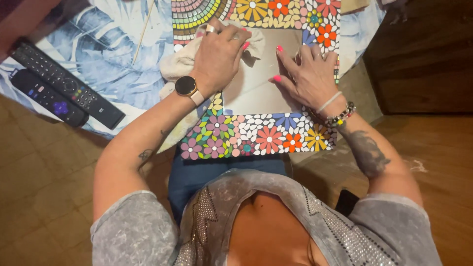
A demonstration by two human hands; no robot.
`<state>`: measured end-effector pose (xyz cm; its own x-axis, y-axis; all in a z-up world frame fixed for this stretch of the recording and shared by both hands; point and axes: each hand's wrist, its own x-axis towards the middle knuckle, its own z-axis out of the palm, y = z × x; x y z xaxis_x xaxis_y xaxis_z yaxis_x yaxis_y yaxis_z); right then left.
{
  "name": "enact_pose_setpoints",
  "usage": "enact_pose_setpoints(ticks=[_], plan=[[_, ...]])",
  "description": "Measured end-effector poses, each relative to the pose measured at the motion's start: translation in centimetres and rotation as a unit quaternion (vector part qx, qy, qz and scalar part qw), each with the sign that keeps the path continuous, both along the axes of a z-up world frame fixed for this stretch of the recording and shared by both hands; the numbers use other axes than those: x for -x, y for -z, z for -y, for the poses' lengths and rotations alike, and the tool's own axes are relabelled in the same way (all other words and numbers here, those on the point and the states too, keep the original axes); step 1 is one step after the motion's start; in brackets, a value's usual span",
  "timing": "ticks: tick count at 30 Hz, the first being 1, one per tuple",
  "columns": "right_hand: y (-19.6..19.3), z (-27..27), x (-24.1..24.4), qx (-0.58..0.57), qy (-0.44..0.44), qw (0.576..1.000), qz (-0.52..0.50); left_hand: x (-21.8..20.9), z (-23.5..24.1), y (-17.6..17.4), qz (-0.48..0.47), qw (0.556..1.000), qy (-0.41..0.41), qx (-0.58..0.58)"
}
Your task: Cleaning and polishing a decorated mosaic mirror frame using a cloth and a wooden stick
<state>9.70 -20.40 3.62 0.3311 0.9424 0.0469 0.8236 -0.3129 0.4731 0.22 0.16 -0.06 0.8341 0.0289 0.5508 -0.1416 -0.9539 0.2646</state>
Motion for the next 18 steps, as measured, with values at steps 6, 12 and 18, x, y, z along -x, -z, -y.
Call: enact_pose_setpoints(ticks=[6, 12, 18], plan=[[0.5, -2.3, -1.2, 0.031, 0.055, 0.996, -0.068, 0.2, 0.2, -0.3, 0.0, 1.0, 0.013, 0.022], [0.7, -1.6, -1.3, -0.032, 0.014, 0.996, -0.078, 0.0, 0.1, -0.3, -0.004, 1.0, 0.016, -0.005], [-0.5, -0.3, 0.2, -0.039, -0.019, 0.999, -0.028, 0.1, 0.0, -0.6, 0.002, 1.0, 0.011, 0.007]])
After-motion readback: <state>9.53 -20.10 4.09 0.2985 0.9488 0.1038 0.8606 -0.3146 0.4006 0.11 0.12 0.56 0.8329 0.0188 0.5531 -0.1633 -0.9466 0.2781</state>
